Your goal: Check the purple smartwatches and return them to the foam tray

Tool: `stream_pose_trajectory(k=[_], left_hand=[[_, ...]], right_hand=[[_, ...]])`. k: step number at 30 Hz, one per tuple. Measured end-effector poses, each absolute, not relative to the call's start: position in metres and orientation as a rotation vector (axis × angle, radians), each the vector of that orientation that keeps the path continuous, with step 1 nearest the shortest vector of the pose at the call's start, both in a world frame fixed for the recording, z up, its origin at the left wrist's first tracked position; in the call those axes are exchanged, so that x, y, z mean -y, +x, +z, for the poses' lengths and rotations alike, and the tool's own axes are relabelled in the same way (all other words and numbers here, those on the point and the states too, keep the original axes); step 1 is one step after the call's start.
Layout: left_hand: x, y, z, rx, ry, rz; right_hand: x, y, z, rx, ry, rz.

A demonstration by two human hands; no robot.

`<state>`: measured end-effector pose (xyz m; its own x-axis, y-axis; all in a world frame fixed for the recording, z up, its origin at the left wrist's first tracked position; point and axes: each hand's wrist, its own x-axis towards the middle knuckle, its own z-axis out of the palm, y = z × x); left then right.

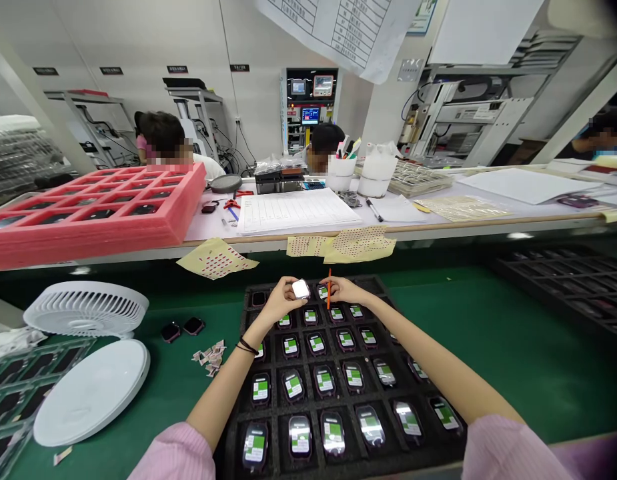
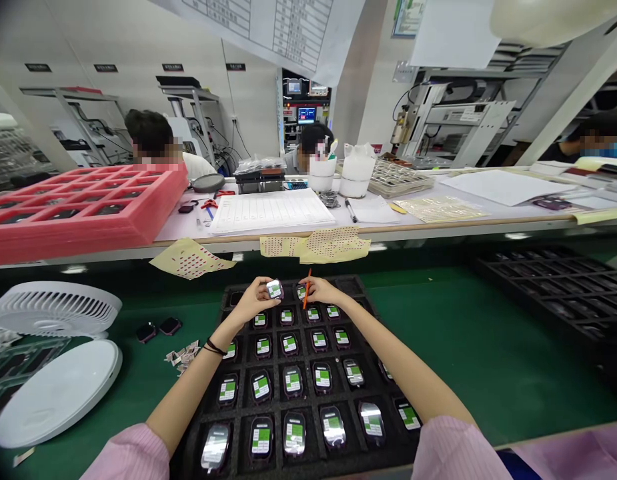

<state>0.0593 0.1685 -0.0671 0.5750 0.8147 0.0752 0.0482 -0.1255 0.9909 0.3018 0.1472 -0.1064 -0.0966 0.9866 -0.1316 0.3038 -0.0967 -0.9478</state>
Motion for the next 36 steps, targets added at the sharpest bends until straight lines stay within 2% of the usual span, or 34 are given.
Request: stream_pose_trajectory(k=[10, 18, 28, 36], left_hand=[[-0.163, 0.054, -0.055, -0.732, 1.508, 0.785], [-0.143, 0.051, -0.028, -0.620, 1.412, 0.757], [-0.124, 0.049, -0.025, -0.616, 1.391, 0.714], [-0.117, 0.046, -0.017, -0.658, 1.427, 0.739]], right_hand=[[-0.144, 0.299, -0.086, 1.379, -1.385, 1.316], [-0.098, 0.296, -0.072, 1.115, -1.225, 1.348], [-0.057, 0.259, -0.050, 0.904, -1.195, 1.442], [-0.037, 0.242, -0.034, 0.986, -1.110, 1.371]])
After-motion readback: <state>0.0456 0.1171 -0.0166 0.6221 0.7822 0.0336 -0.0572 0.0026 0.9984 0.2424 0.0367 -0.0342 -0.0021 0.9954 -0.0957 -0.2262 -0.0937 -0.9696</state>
